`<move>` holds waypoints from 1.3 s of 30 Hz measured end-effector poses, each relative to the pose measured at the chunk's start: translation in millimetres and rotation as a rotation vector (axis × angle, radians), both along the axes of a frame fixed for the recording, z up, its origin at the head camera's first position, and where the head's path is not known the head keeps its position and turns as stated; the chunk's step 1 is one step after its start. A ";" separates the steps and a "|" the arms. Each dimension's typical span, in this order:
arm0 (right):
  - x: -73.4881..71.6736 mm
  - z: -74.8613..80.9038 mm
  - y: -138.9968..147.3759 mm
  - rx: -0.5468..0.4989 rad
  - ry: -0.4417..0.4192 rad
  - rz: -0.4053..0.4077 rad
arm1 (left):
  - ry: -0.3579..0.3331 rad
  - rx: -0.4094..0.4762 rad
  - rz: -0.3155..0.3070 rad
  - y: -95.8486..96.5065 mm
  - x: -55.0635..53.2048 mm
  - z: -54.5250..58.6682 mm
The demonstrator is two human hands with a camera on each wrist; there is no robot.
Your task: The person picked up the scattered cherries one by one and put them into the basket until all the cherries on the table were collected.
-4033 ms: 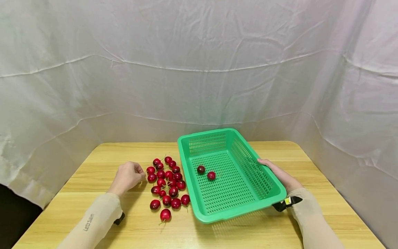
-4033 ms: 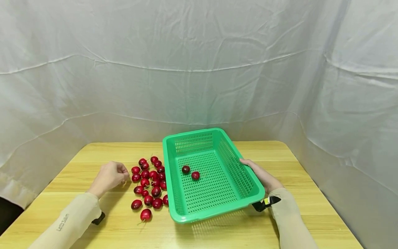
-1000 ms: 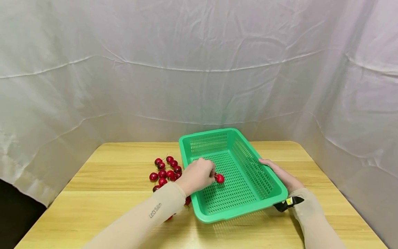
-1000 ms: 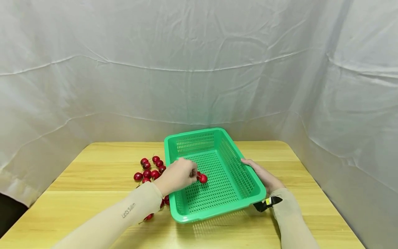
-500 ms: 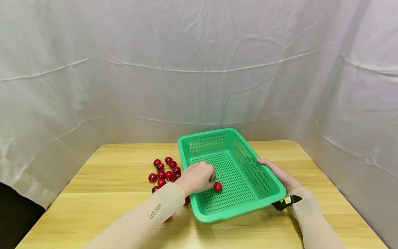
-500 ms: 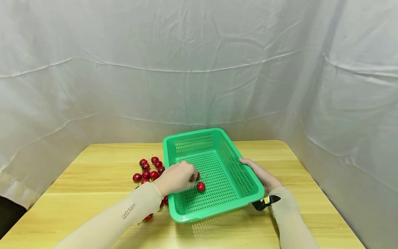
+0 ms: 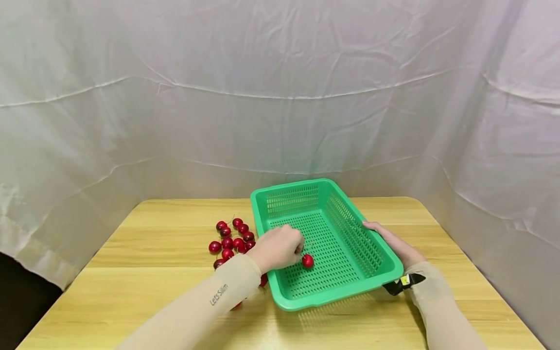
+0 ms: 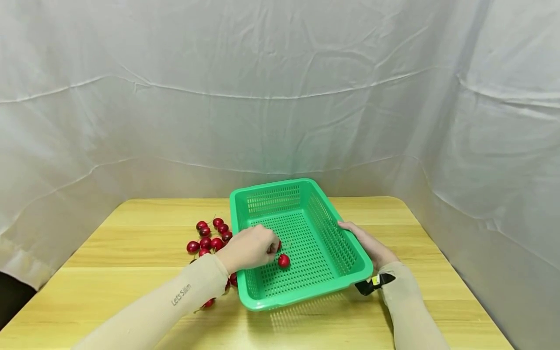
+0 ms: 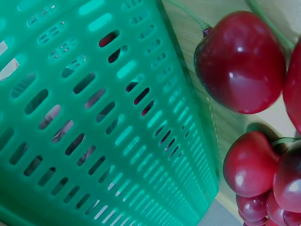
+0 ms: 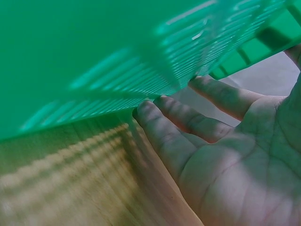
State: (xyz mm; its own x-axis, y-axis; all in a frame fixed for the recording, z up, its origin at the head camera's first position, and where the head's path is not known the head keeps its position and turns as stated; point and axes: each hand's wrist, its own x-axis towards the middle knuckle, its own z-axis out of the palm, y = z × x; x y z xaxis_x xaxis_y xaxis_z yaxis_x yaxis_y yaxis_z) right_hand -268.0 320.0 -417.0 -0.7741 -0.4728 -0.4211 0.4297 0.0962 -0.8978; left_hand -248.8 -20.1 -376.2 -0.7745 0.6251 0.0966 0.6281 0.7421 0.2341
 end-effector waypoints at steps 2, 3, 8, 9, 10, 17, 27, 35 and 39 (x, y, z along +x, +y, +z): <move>0.5 0.3 -0.3 0.000 -0.008 -0.002 | 0.001 0.000 0.001 -0.2 0.1 0.1; 0.7 0.4 -0.3 0.001 -0.009 -0.002 | 0.000 0.001 0.001 -0.2 0.2 0.2; 0.8 0.6 0.6 0.017 -0.007 -0.009 | -0.013 0.009 0.004 0.4 1.0 0.6; 0.8 0.7 0.9 0.023 -0.002 -0.011 | -0.018 0.010 0.005 0.6 1.2 0.9; 0.8 1.0 1.3 0.029 0.001 -0.011 | -0.023 0.011 0.005 0.9 1.2 1.3; 2.5 2.9 4.0 0.046 0.000 -0.018 | -0.035 0.104 -0.012 1.6 -2.1 5.3; 4.8 2.9 3.5 0.043 -0.011 -0.014 | -0.060 0.318 -0.041 -11.2 -1.3 24.2; 4.1 3.3 4.4 0.050 0.018 -0.010 | -0.042 0.445 0.044 -36.0 -3.3 44.5; 3.9 2.9 4.8 0.052 0.040 -0.010 | -0.025 0.473 0.105 -53.1 -6.0 49.1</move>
State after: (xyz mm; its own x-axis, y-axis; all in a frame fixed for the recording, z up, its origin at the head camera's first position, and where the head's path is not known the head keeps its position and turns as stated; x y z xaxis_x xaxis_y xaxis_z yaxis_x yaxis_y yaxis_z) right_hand -264.1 324.7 -414.2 -0.7954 -0.4434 -0.4133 0.3947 0.1386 -0.9083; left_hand -254.8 -73.2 -327.2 -0.8366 0.4355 0.3323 0.5457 0.6096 0.5750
